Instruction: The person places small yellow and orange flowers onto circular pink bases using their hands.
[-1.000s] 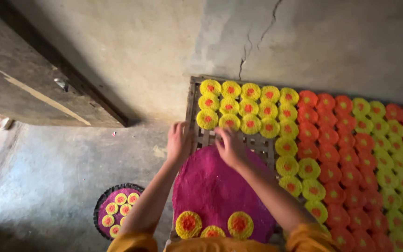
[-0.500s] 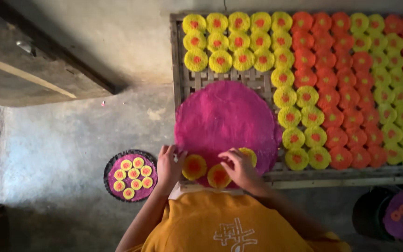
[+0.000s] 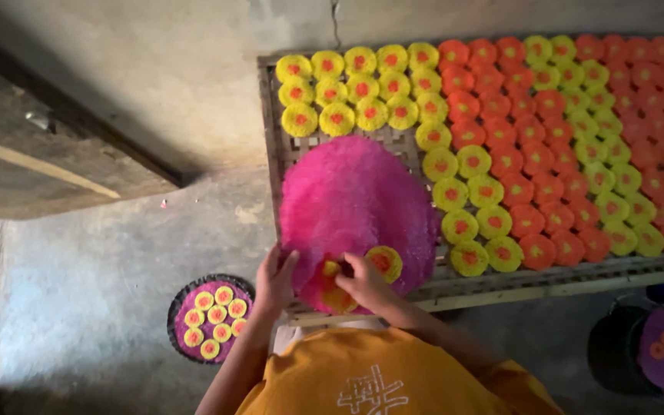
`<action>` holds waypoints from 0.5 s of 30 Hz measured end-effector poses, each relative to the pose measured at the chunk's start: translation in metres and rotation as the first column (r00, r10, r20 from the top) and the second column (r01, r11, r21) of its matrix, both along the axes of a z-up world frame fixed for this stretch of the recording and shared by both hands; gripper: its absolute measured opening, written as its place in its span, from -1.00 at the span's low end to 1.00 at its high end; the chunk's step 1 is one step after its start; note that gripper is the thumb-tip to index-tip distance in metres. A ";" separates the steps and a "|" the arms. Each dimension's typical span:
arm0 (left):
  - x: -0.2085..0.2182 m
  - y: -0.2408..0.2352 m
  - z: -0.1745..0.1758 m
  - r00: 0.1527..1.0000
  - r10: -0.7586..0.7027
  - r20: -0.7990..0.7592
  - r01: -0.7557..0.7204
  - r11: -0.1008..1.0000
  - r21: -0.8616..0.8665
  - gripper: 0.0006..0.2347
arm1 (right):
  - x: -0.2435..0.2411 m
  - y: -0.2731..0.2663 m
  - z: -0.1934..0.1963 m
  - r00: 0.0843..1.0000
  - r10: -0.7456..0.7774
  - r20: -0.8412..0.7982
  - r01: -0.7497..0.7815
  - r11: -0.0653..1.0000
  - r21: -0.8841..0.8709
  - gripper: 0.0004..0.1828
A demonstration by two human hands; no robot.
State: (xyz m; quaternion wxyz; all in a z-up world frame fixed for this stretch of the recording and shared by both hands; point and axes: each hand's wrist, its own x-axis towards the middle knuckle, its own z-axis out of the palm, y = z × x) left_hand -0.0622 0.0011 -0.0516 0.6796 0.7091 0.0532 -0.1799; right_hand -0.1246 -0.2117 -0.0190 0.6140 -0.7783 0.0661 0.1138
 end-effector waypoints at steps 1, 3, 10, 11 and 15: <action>0.004 0.003 -0.006 1.000 0.023 0.021 -0.021 0.996 -0.091 -0.84 | 0.004 -0.014 -0.004 0.996 -0.026 -0.084 0.036 0.992 0.118 -0.70; 0.013 0.015 -0.019 0.995 0.095 -0.030 -0.099 0.983 -0.157 -0.84 | 0.007 -0.045 -0.009 0.964 -0.040 -0.264 0.131 0.932 0.338 -0.72; 0.033 0.043 -0.042 0.913 0.334 -0.236 -0.379 0.907 -0.185 -0.79 | 0.095 -0.191 -0.035 0.866 -0.479 -0.143 0.500 0.831 0.242 -0.68; 0.031 0.044 -0.043 0.904 0.332 -0.268 -0.390 0.898 -0.203 -0.77 | 0.116 -0.204 -0.044 0.846 -0.532 -0.010 0.527 0.835 0.160 -0.64; 0.018 0.050 -0.055 0.872 0.290 -0.394 -0.407 0.877 -0.255 -0.77 | 0.189 -0.237 -0.078 0.848 -0.530 -0.009 0.480 0.760 0.437 -0.66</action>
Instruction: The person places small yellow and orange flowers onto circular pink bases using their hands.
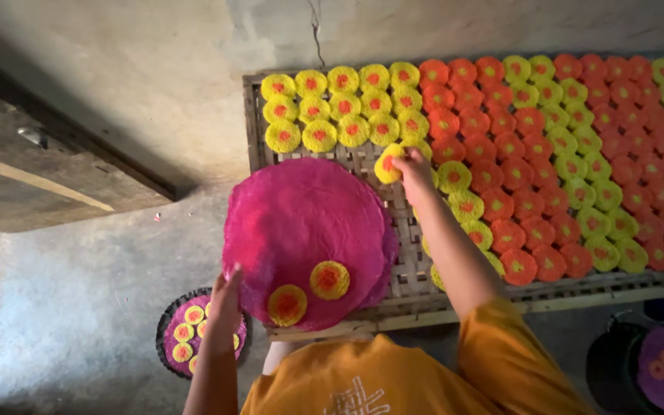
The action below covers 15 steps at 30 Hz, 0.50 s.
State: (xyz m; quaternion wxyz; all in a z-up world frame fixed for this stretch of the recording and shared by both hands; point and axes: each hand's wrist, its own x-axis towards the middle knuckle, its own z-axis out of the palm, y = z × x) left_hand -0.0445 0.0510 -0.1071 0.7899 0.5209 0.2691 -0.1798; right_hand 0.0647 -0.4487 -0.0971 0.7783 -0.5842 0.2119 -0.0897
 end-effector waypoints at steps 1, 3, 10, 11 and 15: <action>-0.006 0.003 -0.006 0.997 -0.045 0.061 0.044 0.999 0.033 -0.77 | 0.013 -0.001 -0.009 1.000 -0.009 -0.004 0.009 0.998 0.055 -0.66; -0.009 0.006 -0.021 0.986 -0.116 0.117 0.097 0.983 0.157 -0.77 | 0.030 0.000 -0.025 0.997 -0.008 0.083 0.020 0.989 -0.149 -0.64; 0.053 0.001 -0.019 0.918 -0.255 0.303 0.097 0.886 0.453 -0.70 | 0.029 0.031 -0.019 0.982 -0.183 0.046 0.093 0.260 -0.961 -0.54; 0.062 0.000 -0.008 0.894 -0.322 0.311 0.097 0.818 0.566 -0.68 | 0.028 0.038 -0.009 0.978 -0.207 0.009 0.055 0.221 -0.974 -0.52; 0.080 -0.009 0.039 0.839 -0.492 0.233 -0.007 0.418 0.908 -0.45 | 0.007 0.063 0.039 0.962 -0.274 0.010 0.019 0.029 -0.999 -0.39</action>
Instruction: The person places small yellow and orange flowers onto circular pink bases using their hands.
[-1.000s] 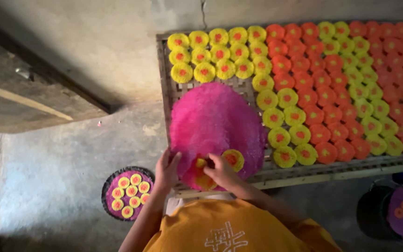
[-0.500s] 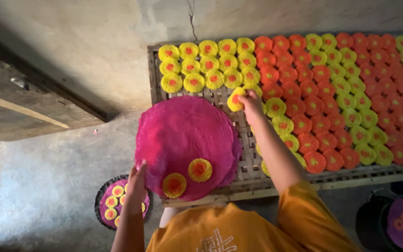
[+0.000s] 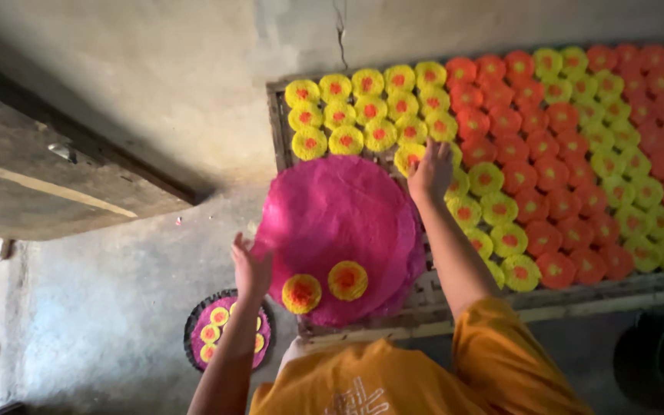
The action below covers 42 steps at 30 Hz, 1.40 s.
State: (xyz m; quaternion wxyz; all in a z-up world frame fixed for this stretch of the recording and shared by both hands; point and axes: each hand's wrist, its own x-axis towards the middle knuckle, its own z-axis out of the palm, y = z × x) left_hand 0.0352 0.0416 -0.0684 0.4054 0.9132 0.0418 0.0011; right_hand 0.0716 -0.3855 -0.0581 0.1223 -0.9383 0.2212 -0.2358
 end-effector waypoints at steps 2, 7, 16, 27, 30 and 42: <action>-0.013 -0.016 0.022 0.929 -0.120 0.350 -0.020 0.929 0.369 -0.42 | -0.012 0.023 0.020 0.994 0.067 0.085 -0.066 0.998 -0.013 -0.39; -0.051 -0.087 0.039 0.764 -0.627 -0.151 0.641 0.764 0.068 -0.61 | -0.107 0.109 0.034 0.862 0.447 0.238 -0.500 0.828 0.253 -0.65; -0.058 -0.106 0.014 0.412 -0.903 -0.119 0.886 0.367 0.283 -0.76 | -0.183 0.143 0.028 0.913 0.408 -0.002 -0.367 0.822 0.435 -0.67; -0.048 -0.091 0.058 0.483 -0.849 -0.213 0.707 0.522 -0.477 -0.74 | -0.185 0.116 -0.012 0.959 0.276 -0.060 -0.115 0.577 0.809 -0.75; -0.030 -0.134 0.074 0.652 -0.741 -0.161 0.657 0.658 -0.367 -0.75 | -0.179 0.084 -0.020 0.986 0.110 0.123 -0.120 -0.032 0.992 -0.66; 0.006 -0.192 0.087 0.678 -0.701 -0.222 0.657 0.713 -0.246 -0.56 | -0.065 -0.020 -0.016 0.981 -0.001 0.195 -0.194 -0.097 0.976 -0.60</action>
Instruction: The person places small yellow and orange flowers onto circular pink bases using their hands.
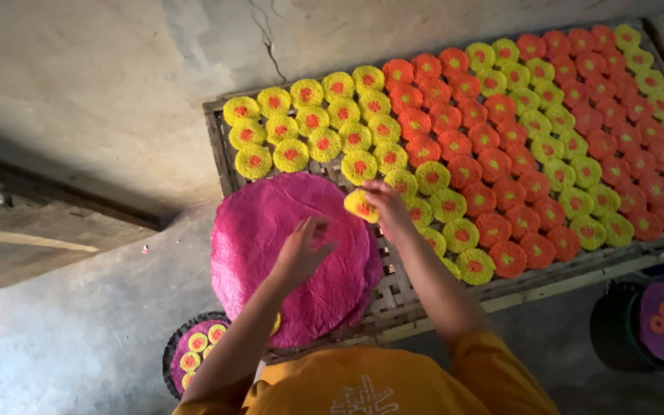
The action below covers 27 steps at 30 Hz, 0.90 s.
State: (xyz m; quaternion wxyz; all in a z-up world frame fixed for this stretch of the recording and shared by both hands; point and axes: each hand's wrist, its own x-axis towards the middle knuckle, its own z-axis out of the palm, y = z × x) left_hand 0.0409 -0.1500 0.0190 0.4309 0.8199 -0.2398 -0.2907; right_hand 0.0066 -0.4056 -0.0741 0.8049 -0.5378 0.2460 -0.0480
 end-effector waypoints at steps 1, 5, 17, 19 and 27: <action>-0.004 0.019 -0.005 0.997 0.006 0.073 -0.003 0.999 -0.041 -0.56 | 0.008 -0.001 -0.011 0.998 0.010 0.068 -0.007 0.999 -0.042 -0.62; -0.031 0.093 -0.016 0.985 0.136 0.107 -0.139 0.990 0.020 -0.60 | 0.019 -0.009 -0.034 0.990 -0.031 0.139 0.097 0.861 -0.499 -0.64; -0.080 0.149 -0.026 0.922 0.089 0.378 -0.235 0.903 0.359 -0.53 | 0.004 0.013 0.027 0.991 0.124 0.048 0.040 0.062 -0.997 -0.50; -0.077 0.150 -0.031 0.926 0.067 0.371 -0.235 0.873 0.429 -0.59 | 0.002 0.018 0.035 0.994 0.094 0.059 0.064 -0.055 -0.996 -0.51; -0.071 0.153 -0.040 0.916 -0.041 0.399 -0.126 0.915 0.383 -0.73 | -0.080 0.148 0.038 0.897 0.441 0.019 -0.310 0.660 -0.684 -0.83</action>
